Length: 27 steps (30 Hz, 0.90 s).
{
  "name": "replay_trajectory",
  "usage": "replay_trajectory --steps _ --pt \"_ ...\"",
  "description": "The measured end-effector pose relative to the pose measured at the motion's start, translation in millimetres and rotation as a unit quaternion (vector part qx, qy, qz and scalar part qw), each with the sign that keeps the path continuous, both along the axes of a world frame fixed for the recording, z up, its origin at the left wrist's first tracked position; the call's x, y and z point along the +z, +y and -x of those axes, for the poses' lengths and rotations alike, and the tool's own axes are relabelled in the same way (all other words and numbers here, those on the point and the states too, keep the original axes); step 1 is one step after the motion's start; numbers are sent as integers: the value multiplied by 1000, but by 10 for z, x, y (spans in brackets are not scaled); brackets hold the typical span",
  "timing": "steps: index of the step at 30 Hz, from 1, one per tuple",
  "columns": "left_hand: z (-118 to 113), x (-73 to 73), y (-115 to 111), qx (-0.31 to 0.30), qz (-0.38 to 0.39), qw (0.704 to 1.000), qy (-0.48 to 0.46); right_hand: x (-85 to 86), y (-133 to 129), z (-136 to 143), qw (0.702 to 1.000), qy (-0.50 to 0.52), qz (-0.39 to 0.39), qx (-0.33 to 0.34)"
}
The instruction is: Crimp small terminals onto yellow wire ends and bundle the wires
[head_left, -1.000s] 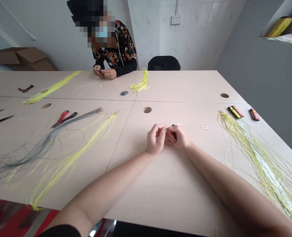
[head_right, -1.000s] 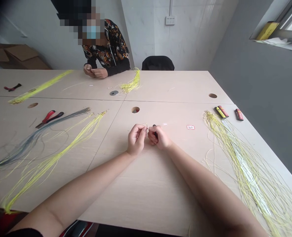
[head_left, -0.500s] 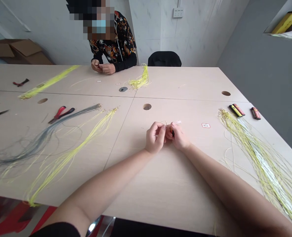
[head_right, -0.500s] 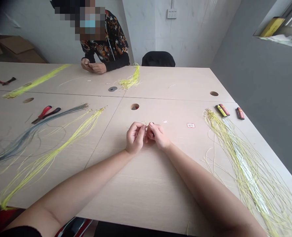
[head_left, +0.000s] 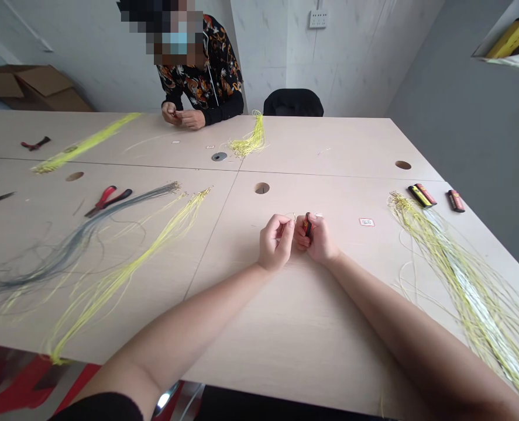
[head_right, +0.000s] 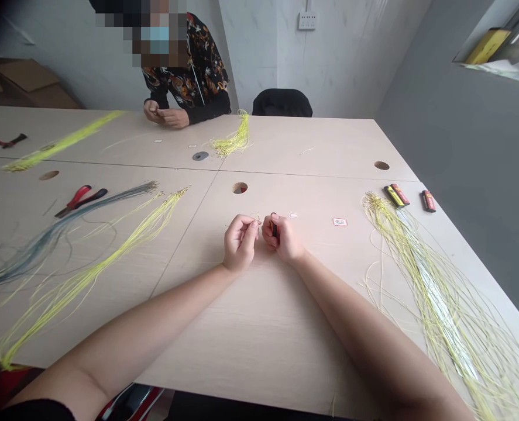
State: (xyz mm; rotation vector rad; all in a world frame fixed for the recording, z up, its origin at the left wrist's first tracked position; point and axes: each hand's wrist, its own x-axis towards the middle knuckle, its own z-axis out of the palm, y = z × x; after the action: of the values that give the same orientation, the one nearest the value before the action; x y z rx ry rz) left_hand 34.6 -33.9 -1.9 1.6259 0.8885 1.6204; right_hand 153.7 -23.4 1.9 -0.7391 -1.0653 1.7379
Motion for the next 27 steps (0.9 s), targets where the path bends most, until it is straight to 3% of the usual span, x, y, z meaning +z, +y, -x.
replay_trajectory --steps 6,18,27 --pt "-9 12 -11 3 3 1000 4 -43 14 -4 1000 -2 -19 -1" --pt "-14 -25 5 -49 42 998 -5 -60 -2 -3 998 -30 -49 2" --pt "-25 -8 -12 -49 39 998 5 -63 0 25 998 -52 -9 -19"
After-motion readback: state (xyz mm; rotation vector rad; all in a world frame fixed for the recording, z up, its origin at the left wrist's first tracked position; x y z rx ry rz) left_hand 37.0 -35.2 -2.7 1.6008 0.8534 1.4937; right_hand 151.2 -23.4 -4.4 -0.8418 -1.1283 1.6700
